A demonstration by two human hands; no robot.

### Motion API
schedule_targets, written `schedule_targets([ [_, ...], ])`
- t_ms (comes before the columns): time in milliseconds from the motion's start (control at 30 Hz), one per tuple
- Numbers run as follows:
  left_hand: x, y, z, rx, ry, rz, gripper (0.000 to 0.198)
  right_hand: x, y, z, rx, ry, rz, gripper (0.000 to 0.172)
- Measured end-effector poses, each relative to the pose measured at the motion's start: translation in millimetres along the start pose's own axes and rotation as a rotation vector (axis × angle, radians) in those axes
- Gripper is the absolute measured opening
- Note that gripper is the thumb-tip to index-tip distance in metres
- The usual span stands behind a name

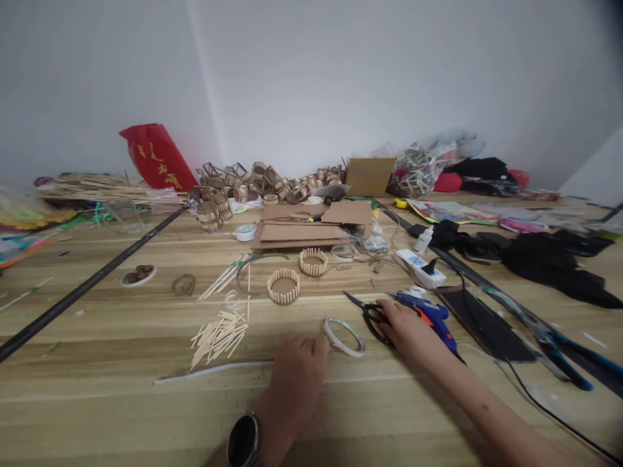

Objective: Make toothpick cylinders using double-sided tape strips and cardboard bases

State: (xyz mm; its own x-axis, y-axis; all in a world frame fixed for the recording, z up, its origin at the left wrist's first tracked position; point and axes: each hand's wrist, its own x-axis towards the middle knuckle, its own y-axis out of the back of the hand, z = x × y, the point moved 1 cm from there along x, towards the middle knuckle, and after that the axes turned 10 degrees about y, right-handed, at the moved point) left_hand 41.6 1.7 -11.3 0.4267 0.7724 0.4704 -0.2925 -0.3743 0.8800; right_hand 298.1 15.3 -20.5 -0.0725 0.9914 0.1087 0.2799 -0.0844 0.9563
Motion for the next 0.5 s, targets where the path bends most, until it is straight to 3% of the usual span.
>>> schedule_targets([
  [67, 0.4, 0.3, -0.6, 0.007, -0.02, 0.061, 0.018, -3.6, 5.3, -4.0, 0.121, -0.02, 0.029, 0.04],
  [167, 1.0, 2.0, -0.9, -0.001, -0.047, 0.135, 0.02, -22.2, 19.1, -24.1, 0.638, -0.132, 0.052, 0.045],
  [300, 0.4, 4.2, -0.7, -0.033, -0.074, 0.177, 0.017, -66.4, 32.6, -69.3, 1.296, -0.264, -0.135, 0.075],
  [367, 0.1, 5.5, -0.5, -0.04, -0.086, 0.194, 0.02, -86.9, 32.2, -86.7, 1.41, -0.346, -0.228, 0.08],
  [500, 0.1, 8.4, 0.8, -0.047, -0.127, 0.25, 0.022, -110.3, 20.7, -102.0, 1.351, -0.398, -0.358, 0.075],
])
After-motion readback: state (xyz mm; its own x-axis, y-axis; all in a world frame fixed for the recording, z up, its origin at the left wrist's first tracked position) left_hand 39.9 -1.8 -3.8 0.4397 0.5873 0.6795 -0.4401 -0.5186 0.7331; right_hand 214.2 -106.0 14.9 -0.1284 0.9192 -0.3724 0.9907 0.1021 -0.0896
